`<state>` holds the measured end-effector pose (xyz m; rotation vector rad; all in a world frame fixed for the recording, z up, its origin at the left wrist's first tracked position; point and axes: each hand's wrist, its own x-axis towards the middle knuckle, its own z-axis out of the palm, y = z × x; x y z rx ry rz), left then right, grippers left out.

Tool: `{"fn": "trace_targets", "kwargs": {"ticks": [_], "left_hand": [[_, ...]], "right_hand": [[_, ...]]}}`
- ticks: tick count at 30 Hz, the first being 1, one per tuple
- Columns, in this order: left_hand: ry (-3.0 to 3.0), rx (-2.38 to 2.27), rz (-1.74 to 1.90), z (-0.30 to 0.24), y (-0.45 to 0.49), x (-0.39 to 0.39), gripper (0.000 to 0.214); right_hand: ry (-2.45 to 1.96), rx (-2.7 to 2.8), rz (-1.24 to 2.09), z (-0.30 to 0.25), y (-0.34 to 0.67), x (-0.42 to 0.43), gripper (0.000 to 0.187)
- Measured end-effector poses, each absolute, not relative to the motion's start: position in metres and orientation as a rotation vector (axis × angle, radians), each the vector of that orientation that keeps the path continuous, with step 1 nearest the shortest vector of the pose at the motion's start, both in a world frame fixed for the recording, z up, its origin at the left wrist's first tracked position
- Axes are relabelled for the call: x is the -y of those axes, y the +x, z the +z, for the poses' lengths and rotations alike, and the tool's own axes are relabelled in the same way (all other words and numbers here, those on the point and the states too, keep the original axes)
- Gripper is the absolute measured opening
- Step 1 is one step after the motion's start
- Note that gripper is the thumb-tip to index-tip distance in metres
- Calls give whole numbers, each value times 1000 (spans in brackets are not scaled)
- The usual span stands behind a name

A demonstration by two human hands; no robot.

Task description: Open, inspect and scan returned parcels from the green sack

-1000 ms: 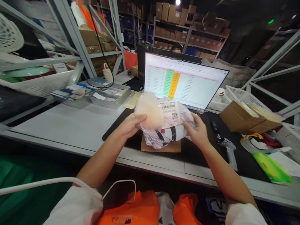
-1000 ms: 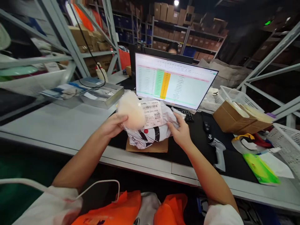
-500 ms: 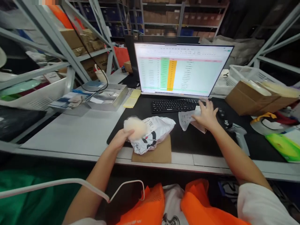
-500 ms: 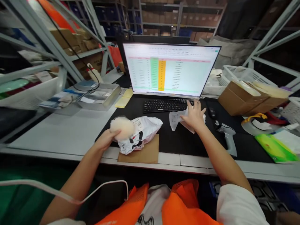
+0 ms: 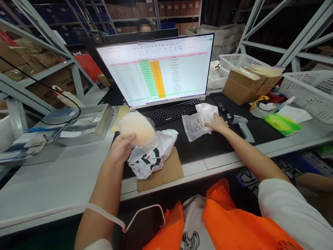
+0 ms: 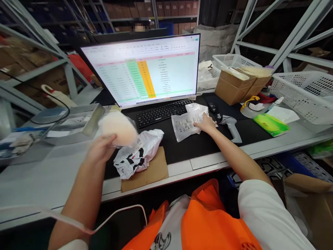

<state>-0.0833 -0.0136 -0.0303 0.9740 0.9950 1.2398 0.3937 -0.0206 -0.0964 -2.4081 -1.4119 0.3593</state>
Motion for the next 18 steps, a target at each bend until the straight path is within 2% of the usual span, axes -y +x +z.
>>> {"fn": "trace_targets", "kwargs": {"ticks": [4,8,15,18], "left_hand": [[955,-933,975,-59,-43,-7,50],[907,-903,908,-85,-27,-3,49],[596,-757,1416,-68,-67,-11,32],[599,-711,1408,-64,-80,-14,29]], "right_hand": [[-2374,1411,374,-102,389,18,99],[-2367,1422,345,-100,390,17,84],[-2278,1419,170,-90,429,-6,61],[-2226,1491,115,-90,450,-34,50]]}}
